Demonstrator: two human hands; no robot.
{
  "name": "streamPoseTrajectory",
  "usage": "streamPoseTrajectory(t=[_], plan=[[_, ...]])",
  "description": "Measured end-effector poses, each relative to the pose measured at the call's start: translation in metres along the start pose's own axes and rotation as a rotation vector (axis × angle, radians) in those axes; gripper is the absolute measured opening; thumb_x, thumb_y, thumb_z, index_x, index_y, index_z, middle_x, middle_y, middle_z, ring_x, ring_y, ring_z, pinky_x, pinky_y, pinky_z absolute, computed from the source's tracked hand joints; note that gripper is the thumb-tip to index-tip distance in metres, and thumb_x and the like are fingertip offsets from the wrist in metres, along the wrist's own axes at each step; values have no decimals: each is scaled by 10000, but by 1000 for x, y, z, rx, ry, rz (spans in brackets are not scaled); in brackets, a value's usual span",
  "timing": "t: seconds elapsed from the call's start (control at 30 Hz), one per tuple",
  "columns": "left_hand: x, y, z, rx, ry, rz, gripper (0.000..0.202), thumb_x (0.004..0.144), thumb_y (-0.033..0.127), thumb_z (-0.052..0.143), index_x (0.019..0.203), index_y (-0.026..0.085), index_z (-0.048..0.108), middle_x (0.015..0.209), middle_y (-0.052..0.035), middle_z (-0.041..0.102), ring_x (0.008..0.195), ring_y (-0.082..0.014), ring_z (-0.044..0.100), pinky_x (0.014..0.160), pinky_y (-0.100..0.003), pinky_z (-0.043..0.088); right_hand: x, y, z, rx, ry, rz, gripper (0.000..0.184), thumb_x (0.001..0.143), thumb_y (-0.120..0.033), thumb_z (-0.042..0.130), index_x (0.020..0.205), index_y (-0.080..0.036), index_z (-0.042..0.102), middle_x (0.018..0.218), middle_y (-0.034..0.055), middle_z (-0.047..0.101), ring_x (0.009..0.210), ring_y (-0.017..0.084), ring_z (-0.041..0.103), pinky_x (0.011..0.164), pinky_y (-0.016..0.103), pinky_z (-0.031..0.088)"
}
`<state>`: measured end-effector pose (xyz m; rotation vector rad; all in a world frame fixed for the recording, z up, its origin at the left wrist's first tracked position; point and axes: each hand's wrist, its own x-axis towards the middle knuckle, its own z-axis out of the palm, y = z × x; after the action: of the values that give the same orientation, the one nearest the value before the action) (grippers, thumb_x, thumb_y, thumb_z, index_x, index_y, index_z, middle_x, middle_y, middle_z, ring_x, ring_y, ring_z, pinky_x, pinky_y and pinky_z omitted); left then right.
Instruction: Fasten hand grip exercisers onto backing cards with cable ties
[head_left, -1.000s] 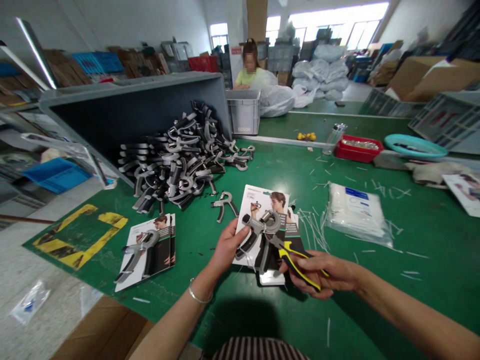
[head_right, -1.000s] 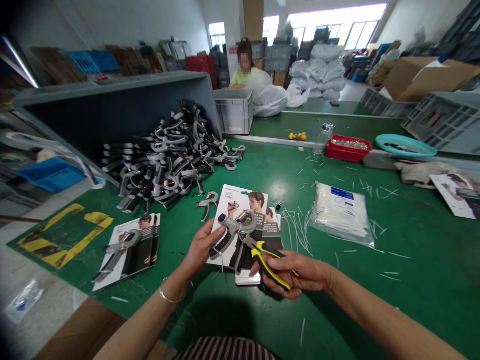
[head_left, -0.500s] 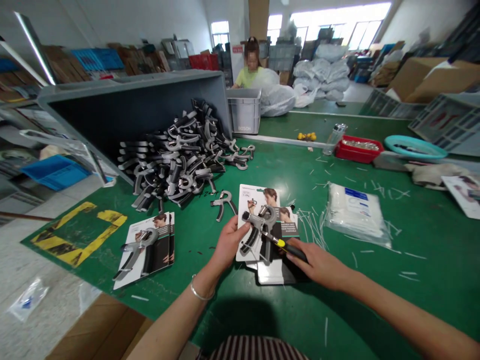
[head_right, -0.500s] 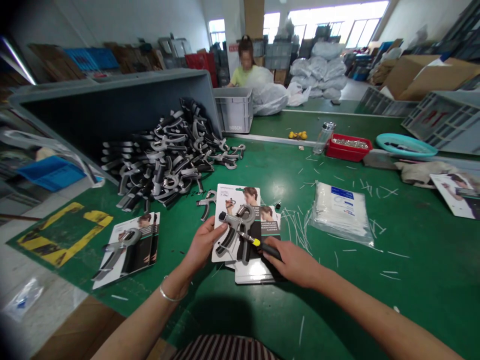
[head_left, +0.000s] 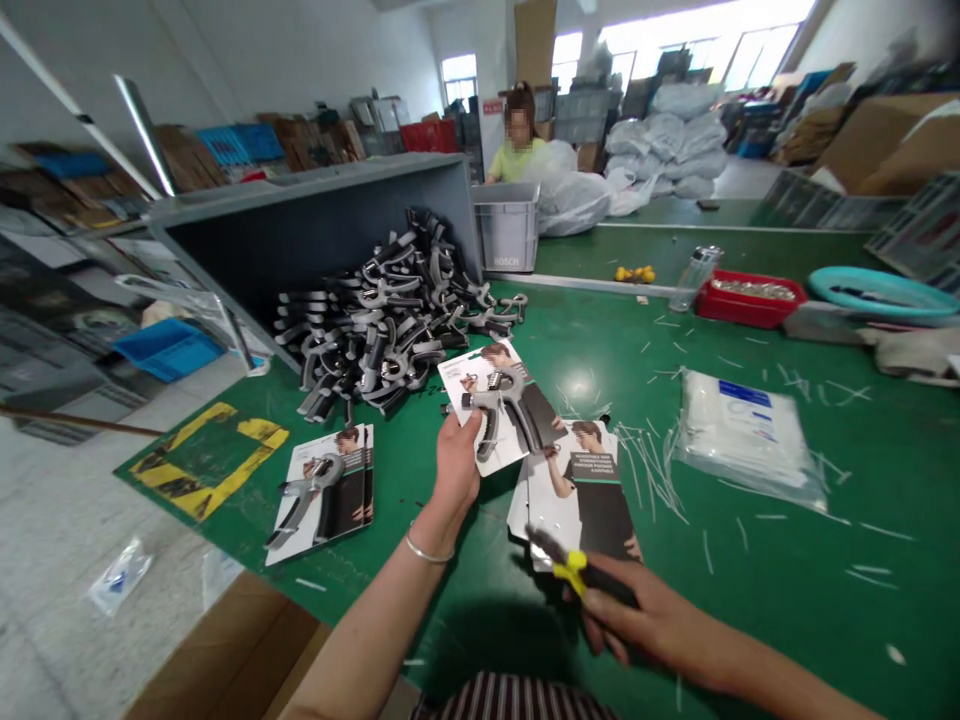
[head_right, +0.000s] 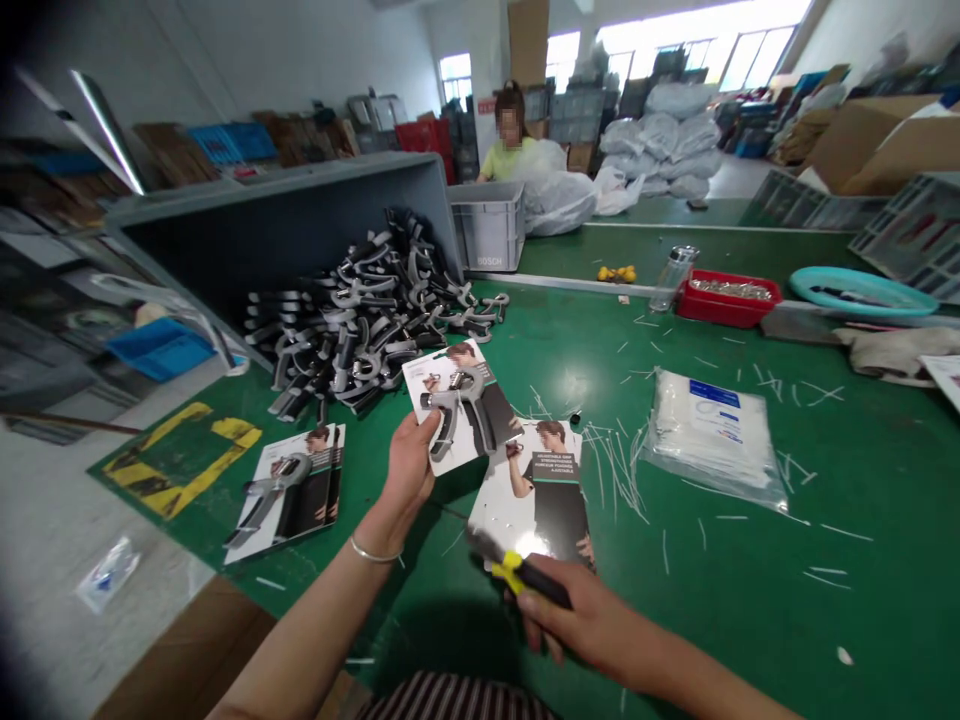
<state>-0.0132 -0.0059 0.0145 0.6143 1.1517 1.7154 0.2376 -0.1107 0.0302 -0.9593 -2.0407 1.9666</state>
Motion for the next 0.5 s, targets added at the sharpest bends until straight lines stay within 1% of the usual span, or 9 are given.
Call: streamPoseTrajectory(t=[0.03,0.07,0.1,0.17,0.2,0.27,0.37,0.43,0.5], plan=[[2,-2,2,-57,8,4,381,730,335,740,1050,144,663,1005,-84,730,921,-218,679,869,-352,509,5,1,4,268,-27,34,402,992,-473,375,1242,-181,492,947,111,680,696,171,654,501,223,467],[3,-4,4,-99,4,-2,391,732,335,743,1062,146,655,1030,-90,727,931,-216,681,884,-357,504,12,2,6,504,-71,38,454,993,-504,365,1318,-192,421,1004,132,678,735,190,679,456,203,457],[3,-7,6,-125,-3,-10,397,734,336,746,1070,147,651,1049,-94,725,936,-213,682,897,-361,498,19,3,7,688,-123,16,496,985,-519,383,1365,-200,369,1068,157,669,813,222,699,440,195,464],[0,-13,11,-148,-10,-23,407,734,338,753,1077,145,649,1065,-99,724,940,-211,685,913,-364,490,36,2,7,896,-210,-50,542,965,-512,452,1394,-197,350,1176,199,642,992,281,690,477,205,510],[-2,-16,14,-152,-16,-31,412,732,341,756,1078,143,650,1068,-100,724,939,-212,686,914,-365,489,43,1,7,949,-241,-71,547,959,-502,477,1391,-185,365,1200,211,636,1033,294,681,510,215,530],[-6,-20,17,-155,-29,-46,423,732,353,759,1082,142,651,1071,-101,726,932,-216,688,903,-366,492,54,-2,8,1010,-269,-78,547,954,-485,503,1383,-164,395,1218,221,636,1050,298,679,577,238,555],[-13,-21,17,-148,-63,-47,434,754,376,744,1109,148,644,1113,-102,718,937,-214,686,896,-359,494,60,-6,9,1046,-281,-64,577,939,-487,533,1393,-155,403,1209,216,645,1057,300,678,639,263,562],[-16,-19,16,-144,-89,-39,432,780,383,726,1132,152,633,1149,-102,707,953,-209,682,903,-353,493,61,-6,9,1058,-288,-55,594,926,-499,549,1394,-161,409,1175,200,657,1052,300,675,631,266,557],[-19,-18,14,-132,-112,-39,423,796,390,715,1136,153,626,1157,-102,703,961,-205,679,903,-347,494,63,-2,7,1104,-282,-53,549,927,-499,542,1355,-166,454,1054,149,674,922,247,696,547,222,518]])
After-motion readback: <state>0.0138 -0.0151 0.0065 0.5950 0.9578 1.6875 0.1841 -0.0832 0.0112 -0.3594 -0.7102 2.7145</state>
